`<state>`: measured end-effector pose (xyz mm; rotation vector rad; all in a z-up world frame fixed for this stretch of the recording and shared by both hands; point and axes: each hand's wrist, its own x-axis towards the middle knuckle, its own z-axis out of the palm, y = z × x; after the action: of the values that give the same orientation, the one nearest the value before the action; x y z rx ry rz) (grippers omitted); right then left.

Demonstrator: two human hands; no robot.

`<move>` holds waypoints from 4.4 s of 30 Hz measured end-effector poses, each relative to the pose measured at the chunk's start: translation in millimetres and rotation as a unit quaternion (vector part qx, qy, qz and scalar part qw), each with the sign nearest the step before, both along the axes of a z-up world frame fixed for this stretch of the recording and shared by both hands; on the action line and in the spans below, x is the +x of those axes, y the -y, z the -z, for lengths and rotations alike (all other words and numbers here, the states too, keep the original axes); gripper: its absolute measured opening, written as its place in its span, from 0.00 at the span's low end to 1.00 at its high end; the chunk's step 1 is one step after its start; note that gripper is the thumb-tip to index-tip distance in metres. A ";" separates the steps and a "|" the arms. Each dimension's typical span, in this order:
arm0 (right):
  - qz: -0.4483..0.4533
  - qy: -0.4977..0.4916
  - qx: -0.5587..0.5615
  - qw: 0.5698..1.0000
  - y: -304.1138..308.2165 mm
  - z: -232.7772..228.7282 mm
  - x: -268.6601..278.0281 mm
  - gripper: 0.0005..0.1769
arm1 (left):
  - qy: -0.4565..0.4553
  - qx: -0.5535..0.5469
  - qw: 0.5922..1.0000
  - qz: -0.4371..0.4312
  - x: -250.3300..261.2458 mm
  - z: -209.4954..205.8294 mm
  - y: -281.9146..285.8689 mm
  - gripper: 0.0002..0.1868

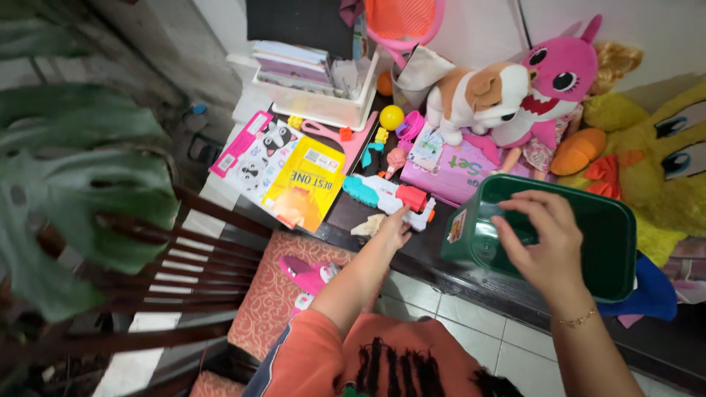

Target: The person sprays a cloth and wipes down a table, then moves to a desk to organize toys, books, and containers, placing several items into a green bin and wiping the desk surface.

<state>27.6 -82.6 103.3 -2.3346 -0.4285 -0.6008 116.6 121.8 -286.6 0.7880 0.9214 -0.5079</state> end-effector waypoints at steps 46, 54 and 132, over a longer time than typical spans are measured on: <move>-0.143 0.269 -0.385 0.871 -58.8 -157.7 35.7 0.32 | 0.537 0.553 0.552 0.319 -56.1 -450.3 -111.1 0.38; -0.068 0.054 -0.499 0.863 6.4 -153.6 22.7 0.31 | 0.636 0.406 0.582 0.303 -49.5 -470.8 -71.9 0.34; -0.087 -0.061 -0.296 0.949 20.5 -25.7 73.0 0.16 | 0.368 0.491 0.763 0.203 35.7 -94.9 -102.4 0.18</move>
<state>100.5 -103.1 129.0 -2.8338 -0.8395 -0.2560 152.3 224.2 -191.6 2.0061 0.1837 0.0106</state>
